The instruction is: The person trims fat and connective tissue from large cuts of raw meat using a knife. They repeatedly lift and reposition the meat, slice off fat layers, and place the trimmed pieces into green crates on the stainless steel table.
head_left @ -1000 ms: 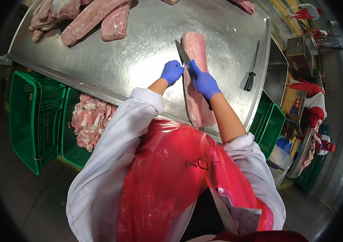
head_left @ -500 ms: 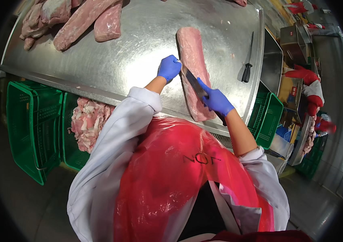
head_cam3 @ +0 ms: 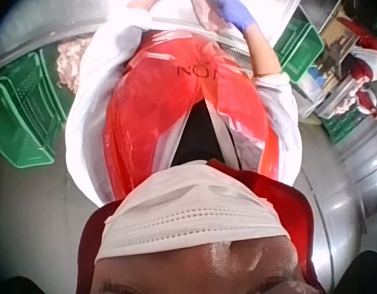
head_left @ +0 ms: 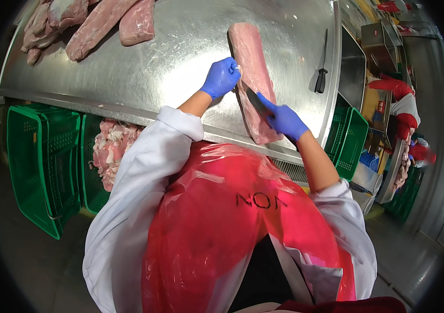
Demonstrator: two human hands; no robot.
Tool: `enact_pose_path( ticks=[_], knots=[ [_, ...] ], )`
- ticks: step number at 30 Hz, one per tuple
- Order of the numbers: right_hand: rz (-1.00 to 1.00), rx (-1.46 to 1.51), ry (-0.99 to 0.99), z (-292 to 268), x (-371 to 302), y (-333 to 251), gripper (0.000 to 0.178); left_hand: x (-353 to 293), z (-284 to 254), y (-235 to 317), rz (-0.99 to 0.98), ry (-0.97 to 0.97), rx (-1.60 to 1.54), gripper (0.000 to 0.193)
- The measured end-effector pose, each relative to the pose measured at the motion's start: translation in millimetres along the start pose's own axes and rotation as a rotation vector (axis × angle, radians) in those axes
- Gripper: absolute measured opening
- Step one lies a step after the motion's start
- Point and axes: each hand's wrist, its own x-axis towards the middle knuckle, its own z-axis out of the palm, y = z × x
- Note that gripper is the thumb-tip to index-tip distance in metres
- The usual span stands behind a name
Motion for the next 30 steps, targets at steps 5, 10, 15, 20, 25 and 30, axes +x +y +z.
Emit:
enact_pose_path(
  ticks=[5,10,15,20,25,30],
  knots=[
    [0.135,0.341,-0.131,-3.4,-25.8,-11.3,0.077,3.1,-5.8,-5.5,0.048,-0.034,0.107,0.022],
    [0.132,0.270,-0.159,3.5,-59.2,-7.1,0.075,-10.7,-22.9,20.6,0.074,-0.005,0.109,0.020],
    [-0.015,-0.071,0.029,39.0,-27.4,-1.5,0.079,-25.0,-19.8,41.7,0.135,-0.021,0.148,0.018],
    [-0.011,-0.206,-0.016,57.3,-141.8,8.5,0.090,-51.0,-41.6,42.0,0.146,0.156,0.116,0.015],
    [-0.014,-0.206,-0.072,60.5,-217.5,35.5,0.091,-102.5,-60.3,33.9,0.110,0.299,0.181,0.012],
    [-0.114,-0.004,0.090,49.6,-190.2,49.1,0.078,-140.7,-53.0,40.3,0.091,0.383,0.119,0.011]
  ],
)
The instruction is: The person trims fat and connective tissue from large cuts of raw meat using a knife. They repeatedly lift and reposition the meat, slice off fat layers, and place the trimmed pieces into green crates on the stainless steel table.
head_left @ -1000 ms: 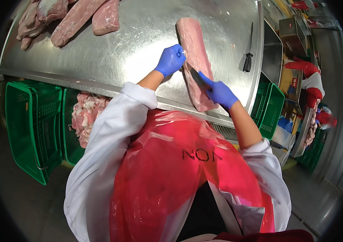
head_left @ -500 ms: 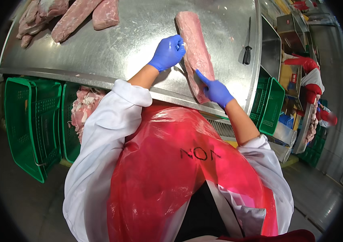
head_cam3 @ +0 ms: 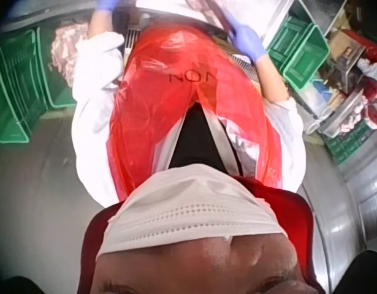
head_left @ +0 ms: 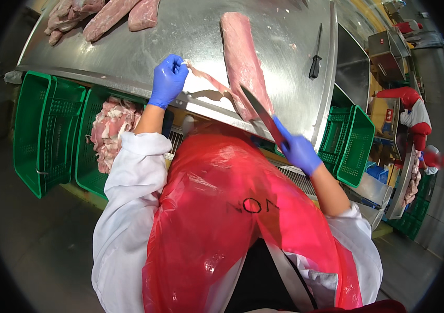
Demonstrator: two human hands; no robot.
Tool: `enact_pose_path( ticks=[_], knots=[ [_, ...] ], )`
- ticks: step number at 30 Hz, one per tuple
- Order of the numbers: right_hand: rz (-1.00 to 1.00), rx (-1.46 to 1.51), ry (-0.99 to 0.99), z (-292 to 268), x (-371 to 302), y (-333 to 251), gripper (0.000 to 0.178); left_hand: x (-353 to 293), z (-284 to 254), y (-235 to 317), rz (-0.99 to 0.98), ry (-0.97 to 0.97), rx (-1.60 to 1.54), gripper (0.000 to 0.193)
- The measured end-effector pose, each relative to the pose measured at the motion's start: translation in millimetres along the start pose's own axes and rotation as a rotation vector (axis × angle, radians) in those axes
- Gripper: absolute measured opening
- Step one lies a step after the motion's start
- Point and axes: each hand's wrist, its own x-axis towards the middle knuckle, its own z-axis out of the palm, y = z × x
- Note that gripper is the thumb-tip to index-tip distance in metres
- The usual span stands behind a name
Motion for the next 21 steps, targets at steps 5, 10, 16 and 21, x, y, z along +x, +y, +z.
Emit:
enact_pose_path(
  ticks=[5,10,16,21],
  knots=[
    [-0.029,0.049,0.072,17.7,119.2,-26.1,0.076,-2.7,23.7,53.2,0.102,-0.009,0.158,0.013],
    [-0.106,-0.213,-0.034,45.6,53.5,-5.8,0.078,-12.6,4.2,53.7,0.118,0.046,0.213,0.015],
    [-0.101,-0.255,-0.198,15.4,-71.5,47.2,0.087,-68.1,-52.1,67.1,0.055,0.089,0.047,0.011],
    [-0.111,0.043,-0.123,-22.8,-67.0,53.0,0.083,-102.9,-68.0,121.7,0.060,0.088,-0.002,0.010]
  ],
)
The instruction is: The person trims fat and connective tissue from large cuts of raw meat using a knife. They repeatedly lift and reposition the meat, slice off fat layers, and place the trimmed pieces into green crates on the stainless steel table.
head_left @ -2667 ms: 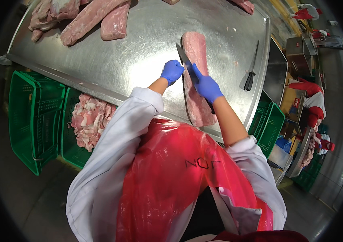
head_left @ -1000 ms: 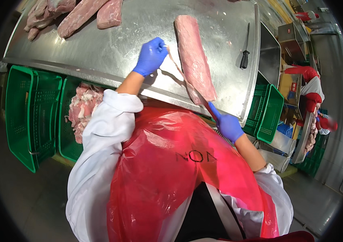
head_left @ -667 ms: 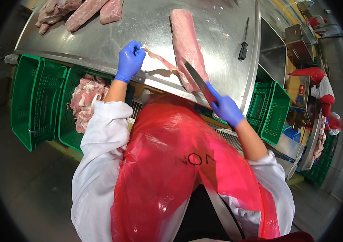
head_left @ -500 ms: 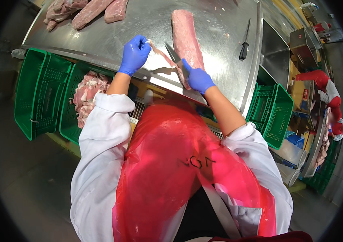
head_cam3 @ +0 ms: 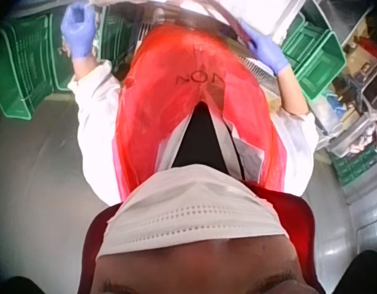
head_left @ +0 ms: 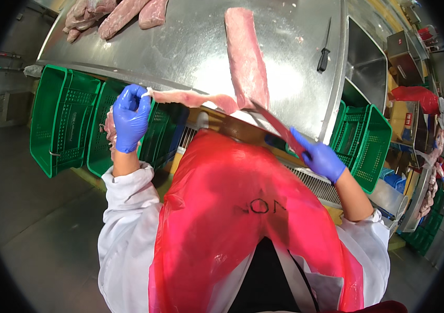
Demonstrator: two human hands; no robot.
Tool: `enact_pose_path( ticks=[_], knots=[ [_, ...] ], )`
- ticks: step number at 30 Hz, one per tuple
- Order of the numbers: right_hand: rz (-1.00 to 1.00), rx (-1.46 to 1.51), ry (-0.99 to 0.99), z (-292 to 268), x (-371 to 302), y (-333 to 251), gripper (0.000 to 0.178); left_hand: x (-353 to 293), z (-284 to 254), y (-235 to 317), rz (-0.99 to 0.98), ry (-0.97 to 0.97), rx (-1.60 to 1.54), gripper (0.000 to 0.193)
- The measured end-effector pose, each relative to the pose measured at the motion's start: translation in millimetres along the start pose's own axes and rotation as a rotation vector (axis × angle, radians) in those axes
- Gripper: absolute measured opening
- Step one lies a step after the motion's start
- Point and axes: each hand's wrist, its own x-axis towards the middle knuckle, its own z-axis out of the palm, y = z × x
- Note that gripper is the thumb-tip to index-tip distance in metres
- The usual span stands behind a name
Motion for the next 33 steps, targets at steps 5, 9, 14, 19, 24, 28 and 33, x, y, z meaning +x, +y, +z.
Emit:
enact_pose_path(
  ticks=[5,9,14,19,24,28,33],
  knots=[
    [0.040,0.279,-0.050,8.3,139.1,-50.4,0.070,34.5,39.3,53.1,0.288,-0.245,0.346,0.008],
    [-0.057,0.134,-0.038,33.5,144.7,-39.4,0.073,62.2,54.0,71.7,0.457,-0.288,0.380,0.006],
    [-0.169,0.118,-0.119,34.4,81.7,-17.8,0.075,40.9,8.9,103.7,0.470,0.122,0.050,0.011],
    [-0.060,0.476,-0.128,16.2,116.0,-46.7,0.078,19.6,-107.2,138.0,0.438,0.375,0.098,0.014],
    [-0.032,1.102,-0.118,15.1,76.5,-19.0,0.077,-4.5,-264.9,61.4,0.230,0.447,0.558,0.007],
    [-0.084,1.266,0.031,29.4,50.5,16.6,0.078,-73.4,-423.9,-83.7,-0.626,0.217,1.347,0.045],
    [-0.018,1.495,0.248,49.8,10.3,52.2,0.079,48.2,-182.4,-119.8,-0.334,-0.124,1.188,0.071]
  ],
)
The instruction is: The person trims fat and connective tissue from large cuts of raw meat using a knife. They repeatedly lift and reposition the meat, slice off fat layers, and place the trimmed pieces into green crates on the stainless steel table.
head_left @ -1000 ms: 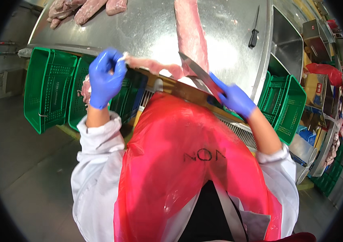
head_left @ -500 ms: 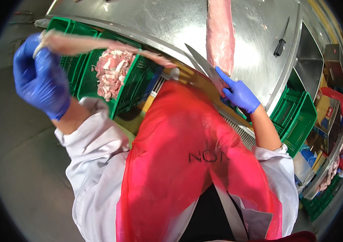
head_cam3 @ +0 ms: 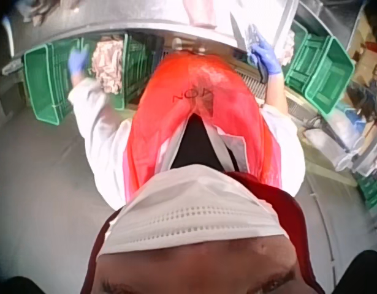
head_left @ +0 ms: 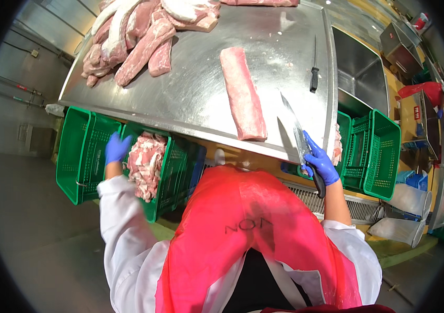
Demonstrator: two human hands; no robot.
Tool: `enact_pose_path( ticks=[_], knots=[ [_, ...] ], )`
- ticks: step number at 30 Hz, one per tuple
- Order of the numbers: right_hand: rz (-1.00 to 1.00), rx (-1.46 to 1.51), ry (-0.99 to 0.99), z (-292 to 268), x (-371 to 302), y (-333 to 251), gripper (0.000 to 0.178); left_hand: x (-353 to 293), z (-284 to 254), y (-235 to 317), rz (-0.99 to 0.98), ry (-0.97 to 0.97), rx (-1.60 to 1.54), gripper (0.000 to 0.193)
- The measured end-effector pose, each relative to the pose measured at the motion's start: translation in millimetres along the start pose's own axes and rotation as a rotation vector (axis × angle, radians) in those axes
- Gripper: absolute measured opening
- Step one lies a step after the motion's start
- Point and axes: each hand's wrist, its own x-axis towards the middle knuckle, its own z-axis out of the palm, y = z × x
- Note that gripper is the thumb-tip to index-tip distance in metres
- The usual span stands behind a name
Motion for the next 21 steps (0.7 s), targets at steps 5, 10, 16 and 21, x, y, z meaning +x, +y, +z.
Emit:
enact_pose_path(
  ticks=[5,10,16,21],
  knots=[
    [-0.057,-0.024,0.153,-24.0,-32.5,13.0,0.081,40.7,157.2,362.4,0.159,-0.263,-0.462,0.110],
    [-0.165,0.031,0.303,-2.4,-70.3,22.9,0.080,-3.5,181.3,501.4,0.029,-0.390,0.066,0.152],
    [-0.235,0.095,0.678,35.6,-138.1,60.1,0.079,101.5,225.3,483.7,0.321,-0.328,-0.045,0.116],
    [-0.303,0.204,0.849,70.6,-136.5,93.2,0.085,252.5,262.4,406.9,-0.017,-0.867,-1.035,0.033]
  ],
)
